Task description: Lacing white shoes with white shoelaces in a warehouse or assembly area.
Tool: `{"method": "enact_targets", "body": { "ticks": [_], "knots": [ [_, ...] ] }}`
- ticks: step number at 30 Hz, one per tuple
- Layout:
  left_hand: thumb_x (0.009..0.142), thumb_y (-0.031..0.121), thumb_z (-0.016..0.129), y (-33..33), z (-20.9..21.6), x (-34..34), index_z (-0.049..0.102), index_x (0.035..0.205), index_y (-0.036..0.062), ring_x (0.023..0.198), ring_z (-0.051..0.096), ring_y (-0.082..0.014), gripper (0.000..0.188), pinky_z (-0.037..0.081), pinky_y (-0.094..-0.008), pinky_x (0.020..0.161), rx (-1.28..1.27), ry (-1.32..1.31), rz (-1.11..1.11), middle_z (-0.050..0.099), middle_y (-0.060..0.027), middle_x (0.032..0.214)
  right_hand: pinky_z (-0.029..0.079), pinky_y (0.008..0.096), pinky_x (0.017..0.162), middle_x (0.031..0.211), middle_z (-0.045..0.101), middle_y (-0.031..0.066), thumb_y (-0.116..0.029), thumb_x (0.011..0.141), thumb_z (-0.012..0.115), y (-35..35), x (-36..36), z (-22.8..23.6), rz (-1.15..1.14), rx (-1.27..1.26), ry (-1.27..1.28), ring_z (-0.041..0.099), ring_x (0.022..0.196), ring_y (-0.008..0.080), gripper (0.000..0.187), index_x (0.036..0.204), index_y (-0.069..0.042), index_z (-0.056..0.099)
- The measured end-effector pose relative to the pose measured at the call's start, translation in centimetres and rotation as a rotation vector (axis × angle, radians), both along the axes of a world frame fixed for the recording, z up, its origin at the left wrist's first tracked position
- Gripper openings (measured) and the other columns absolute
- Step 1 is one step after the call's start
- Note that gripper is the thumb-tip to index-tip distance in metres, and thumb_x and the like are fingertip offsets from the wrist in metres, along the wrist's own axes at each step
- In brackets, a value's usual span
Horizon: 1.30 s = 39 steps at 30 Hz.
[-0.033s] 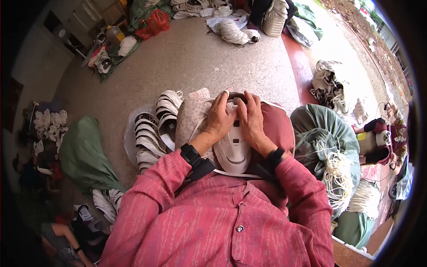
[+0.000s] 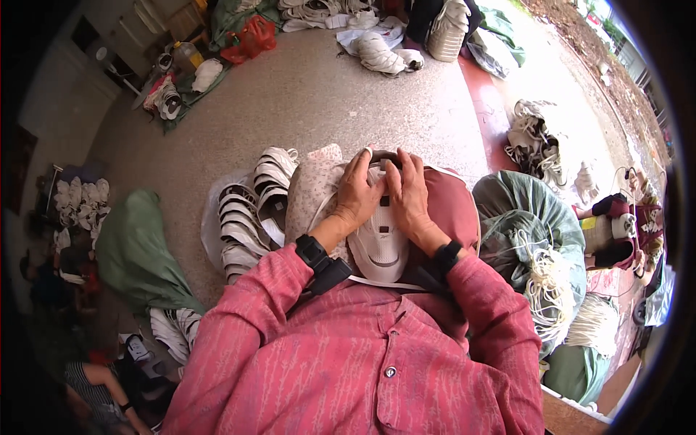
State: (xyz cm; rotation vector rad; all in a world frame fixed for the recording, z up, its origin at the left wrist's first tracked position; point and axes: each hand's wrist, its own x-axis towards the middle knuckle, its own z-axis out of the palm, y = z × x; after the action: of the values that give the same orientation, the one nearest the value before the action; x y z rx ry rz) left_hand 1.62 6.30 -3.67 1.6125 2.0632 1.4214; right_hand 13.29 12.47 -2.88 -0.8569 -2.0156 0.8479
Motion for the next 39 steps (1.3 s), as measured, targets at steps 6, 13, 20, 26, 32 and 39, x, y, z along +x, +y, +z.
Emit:
{"method": "enact_targets", "body": {
  "ticks": [6, 13, 20, 26, 32, 39],
  "knots": [
    [0.097, 0.014, 0.055, -0.3, 0.2, 0.3, 0.043, 0.137, -0.0014, 0.117, 0.055, -0.0198, 0.045, 0.044, -0.0294, 0.101, 0.199, -0.543, -0.051, 0.057, -0.0090, 0.125, 0.045, 0.0330, 0.091, 0.107, 0.059, 0.0159, -0.012, 0.098, 0.052, 1.5, 1.2, -1.5, -0.022, 0.003, 0.277, 0.057, 0.101, 0.0270, 0.031, 0.124, 0.004, 0.053],
    [0.093, 0.019, 0.063, -9.0, 6.9, -4.8, 0.059, 0.117, 0.0031, 0.053, 0.053, -0.0034, 0.029, 0.040, -0.0172, 0.042, 0.276, -0.899, 0.100, 0.062, 0.0008, 0.077, 0.049, 0.0230, 0.068, 0.094, 0.066, 0.0081, -0.004, 0.098, 0.051, -2.1, 9.9, 1.2, 0.174, -0.388, 0.377, 0.060, 0.074, 0.0098, 0.036, 0.133, -0.001, 0.044],
    [0.083, 0.011, 0.073, -8.3, 3.0, 0.5, 0.072, 0.097, 0.0058, 0.077, 0.050, -0.0046, 0.015, 0.041, -0.0187, 0.071, -0.236, -0.365, -0.325, 0.051, 0.0051, 0.082, 0.049, 0.0255, 0.065, 0.082, 0.063, 0.0058, -0.001, 0.089, 0.062, -4.1, 10.5, 1.4, 0.337, -0.365, 0.099, 0.060, 0.069, 0.0136, 0.008, 0.095, 0.000, 0.066],
    [0.078, 0.011, 0.078, -8.0, 3.2, 1.3, 0.073, 0.092, 0.0074, 0.082, 0.048, -0.0086, 0.015, 0.040, -0.0223, 0.073, -0.216, -0.254, -0.313, 0.046, 0.0024, 0.084, 0.048, 0.0311, 0.067, 0.083, 0.057, 0.0097, 0.000, 0.084, 0.065, -4.1, 9.6, 0.4, 0.311, -0.074, 0.107, 0.059, 0.075, 0.0238, 0.011, 0.095, -0.002, 0.064],
    [0.076, 0.010, 0.079, -7.9, 2.2, 1.2, 0.073, 0.088, 0.0071, 0.079, 0.048, -0.0096, 0.014, 0.039, -0.0224, 0.071, -0.171, -0.275, -0.301, 0.048, 0.0019, 0.084, 0.049, 0.0356, 0.067, 0.085, 0.057, 0.0120, 0.000, 0.084, 0.063, -4.5, 8.8, 0.4, 0.308, -0.042, 0.049, 0.061, 0.078, 0.0294, 0.010, 0.094, -0.003, 0.061],
    [0.077, 0.011, 0.079, -8.1, 2.2, 1.3, 0.072, 0.087, 0.0066, 0.077, 0.047, -0.0097, 0.012, 0.039, -0.0236, 0.069, -0.162, -0.301, -0.287, 0.047, 0.0023, 0.083, 0.049, 0.0361, 0.067, 0.086, 0.057, 0.0125, 0.000, 0.084, 0.064, -4.8, 8.8, 0.8, 0.288, -0.031, 0.061, 0.061, 0.078, 0.0308, 0.010, 0.093, -0.002, 0.060]
  ]
}}
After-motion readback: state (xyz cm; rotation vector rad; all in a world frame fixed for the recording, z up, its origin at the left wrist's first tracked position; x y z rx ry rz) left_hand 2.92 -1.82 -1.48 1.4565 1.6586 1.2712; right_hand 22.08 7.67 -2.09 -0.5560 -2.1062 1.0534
